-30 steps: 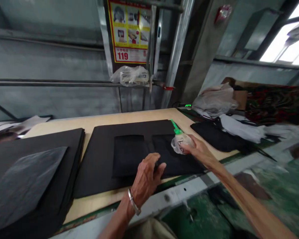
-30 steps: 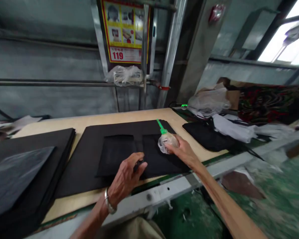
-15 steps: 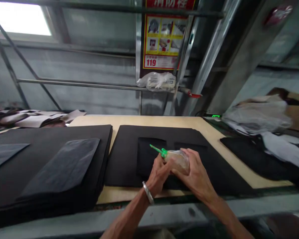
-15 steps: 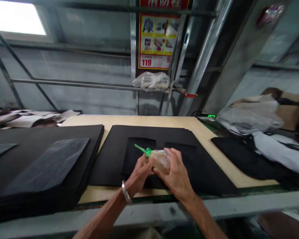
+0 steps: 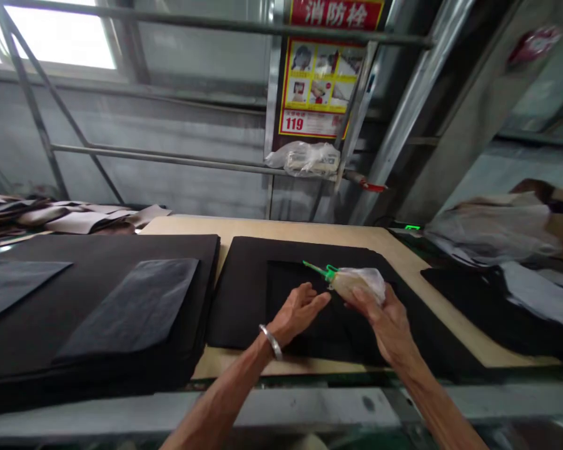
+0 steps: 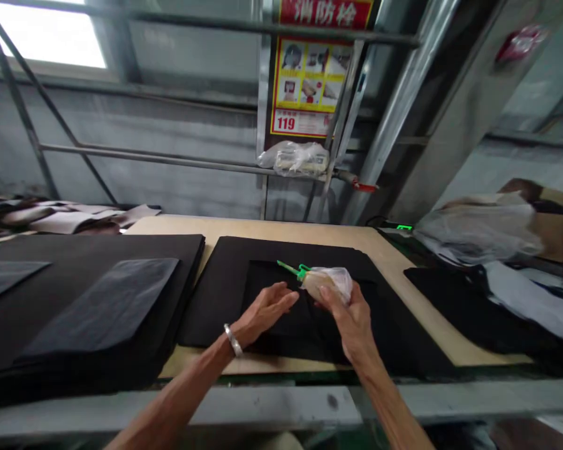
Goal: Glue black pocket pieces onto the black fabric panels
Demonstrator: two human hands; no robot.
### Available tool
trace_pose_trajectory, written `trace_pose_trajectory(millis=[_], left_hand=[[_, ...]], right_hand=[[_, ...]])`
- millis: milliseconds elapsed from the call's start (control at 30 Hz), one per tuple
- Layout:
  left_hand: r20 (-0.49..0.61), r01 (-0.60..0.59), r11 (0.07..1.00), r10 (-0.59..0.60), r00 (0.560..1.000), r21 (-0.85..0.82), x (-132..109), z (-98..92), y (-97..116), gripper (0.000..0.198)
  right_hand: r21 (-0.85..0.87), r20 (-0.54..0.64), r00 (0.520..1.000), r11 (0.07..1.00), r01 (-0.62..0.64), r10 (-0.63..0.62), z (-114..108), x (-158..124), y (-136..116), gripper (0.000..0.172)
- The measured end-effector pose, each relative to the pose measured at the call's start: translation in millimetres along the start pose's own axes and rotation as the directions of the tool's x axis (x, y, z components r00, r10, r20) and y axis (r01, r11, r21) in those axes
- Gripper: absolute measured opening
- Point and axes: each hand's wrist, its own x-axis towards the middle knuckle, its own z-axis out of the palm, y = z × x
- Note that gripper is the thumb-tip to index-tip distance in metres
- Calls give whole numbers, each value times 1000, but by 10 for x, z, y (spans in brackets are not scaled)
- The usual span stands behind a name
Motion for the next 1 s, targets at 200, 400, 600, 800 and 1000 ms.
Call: trace_pose_trajectory(millis=[200, 400, 600, 800, 1000], left_hand=[[-132, 25, 593, 138, 982, 805, 173, -672, -376, 24], [-125, 18, 529, 166, 978, 849, 176, -765, -603, 28], [-133, 35, 502, 162, 978, 864, 189, -766, -606, 28], [-129, 39, 501, 146, 981, 865, 191, -763, -611, 28], [-141, 40, 511, 160, 977, 859, 190, -766, -627, 27]], right_hand=[[-497, 220, 883, 731, 468, -416, 372, 351, -85, 54], [-546, 426, 722, 481, 686, -545, 1061, 561, 145, 38], [-604, 542, 684, 340, 721, -488, 1273, 565, 211, 42], [-671, 598, 679, 198, 715, -426, 825, 676, 177, 49], [-705, 568, 719, 214, 676, -401, 813, 628, 112, 47]])
